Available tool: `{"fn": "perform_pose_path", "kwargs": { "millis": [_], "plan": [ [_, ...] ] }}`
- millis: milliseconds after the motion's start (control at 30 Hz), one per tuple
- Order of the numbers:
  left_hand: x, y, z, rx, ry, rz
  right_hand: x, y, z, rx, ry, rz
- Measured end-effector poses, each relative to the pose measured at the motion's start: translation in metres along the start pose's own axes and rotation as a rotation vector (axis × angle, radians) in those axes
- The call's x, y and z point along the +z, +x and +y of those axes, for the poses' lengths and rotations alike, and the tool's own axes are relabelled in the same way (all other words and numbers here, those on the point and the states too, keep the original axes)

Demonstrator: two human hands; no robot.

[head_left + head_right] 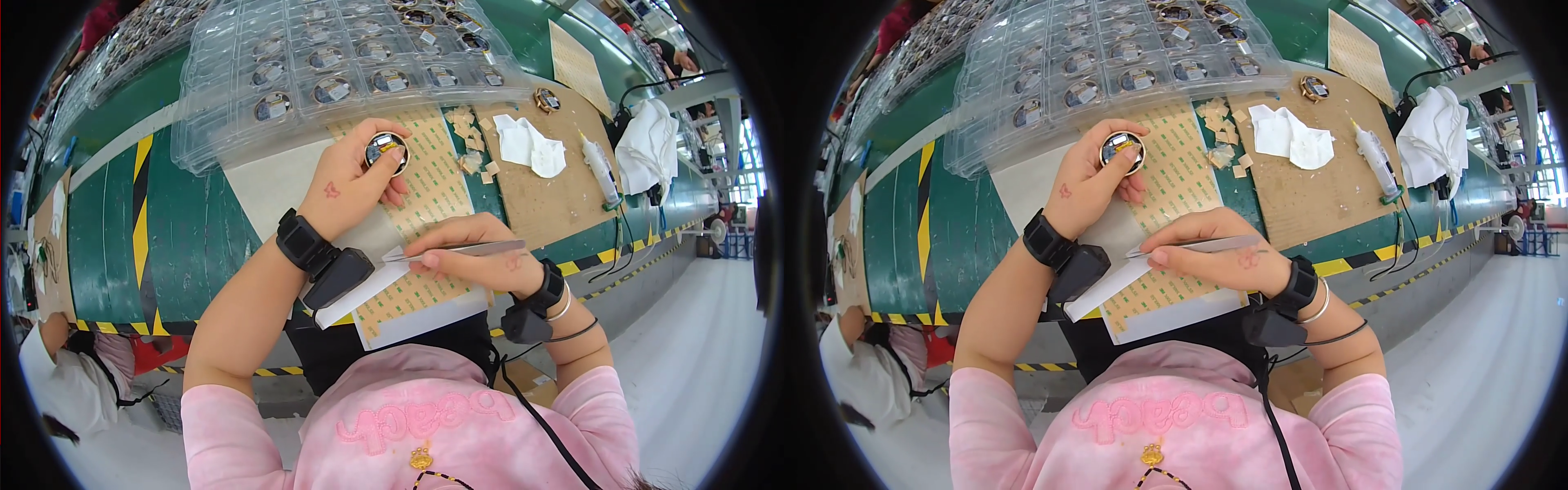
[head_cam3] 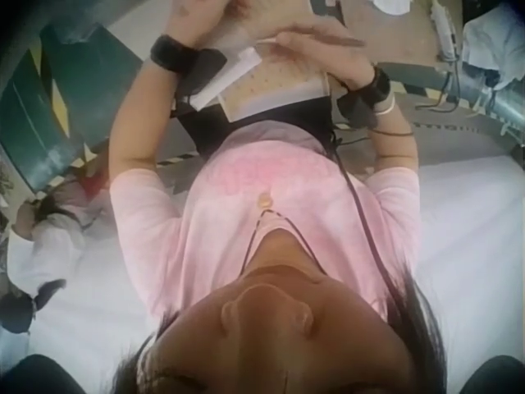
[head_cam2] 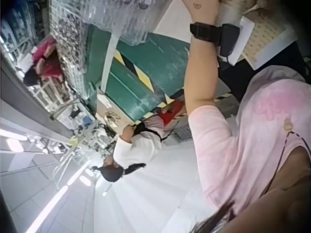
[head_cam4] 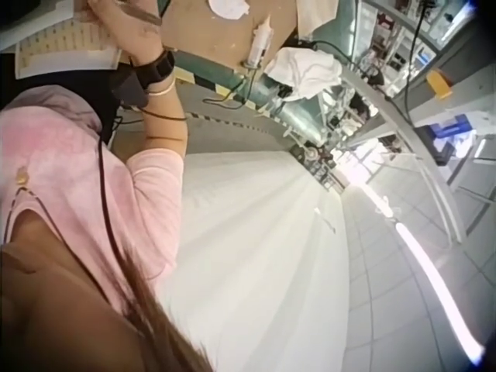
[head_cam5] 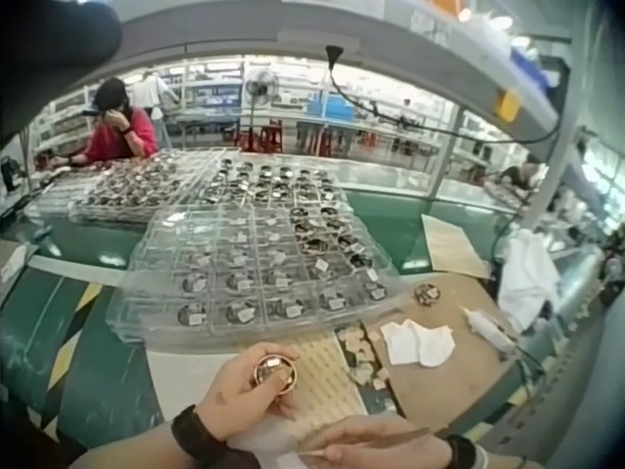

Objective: The person picks up a watch component from a tray, peels a small adhesive piece from a sheet, and applies it to the component. Using tweezers, they press down and secure the adhesive and internal parts within the watch casing before setting it aside.

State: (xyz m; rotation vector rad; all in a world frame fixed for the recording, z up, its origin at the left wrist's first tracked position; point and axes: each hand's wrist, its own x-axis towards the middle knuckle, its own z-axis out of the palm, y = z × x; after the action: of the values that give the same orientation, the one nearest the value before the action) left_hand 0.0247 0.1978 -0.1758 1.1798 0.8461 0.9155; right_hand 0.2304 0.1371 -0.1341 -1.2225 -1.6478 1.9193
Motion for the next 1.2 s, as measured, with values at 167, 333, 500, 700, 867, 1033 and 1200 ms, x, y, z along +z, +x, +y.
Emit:
{"fn": "perform_pose_path", "kwargs": {
  "millis": [167, 333, 500, 700, 867, 1033, 1200],
  "plan": [
    [-0.004, 0.002, -0.004, 0.018, 0.059, -0.012, 0.002, 0.017, 0.013, -0.134, -0.199, 0.008],
    [-0.007, 0.004, -0.011, 0.0, 0.061, -0.031, 0.005, 0.025, 0.026, -0.274, -0.161, 0.038],
    [-0.005, 0.008, -0.013, 0.007, 0.086, -0.027, 0.0, 0.027, 0.026, -0.041, -0.023, 0.001],
    [-0.004, 0.011, -0.015, 0.013, 0.079, -0.023, -0.006, 0.03, 0.021, 0.059, 0.007, -0.039],
    [-0.005, 0.011, -0.017, 0.007, 0.076, -0.03, -0.005, 0.032, 0.022, 0.067, -0.061, -0.02],
    [-0.005, 0.009, -0.018, 0.008, 0.074, -0.024, -0.005, 0.031, 0.026, 0.02, -0.026, 0.004],
    [-0.004, 0.011, -0.012, 0.01, 0.076, -0.004, -0.009, 0.026, 0.02, -0.046, -0.029, 0.001]
  ]
}}
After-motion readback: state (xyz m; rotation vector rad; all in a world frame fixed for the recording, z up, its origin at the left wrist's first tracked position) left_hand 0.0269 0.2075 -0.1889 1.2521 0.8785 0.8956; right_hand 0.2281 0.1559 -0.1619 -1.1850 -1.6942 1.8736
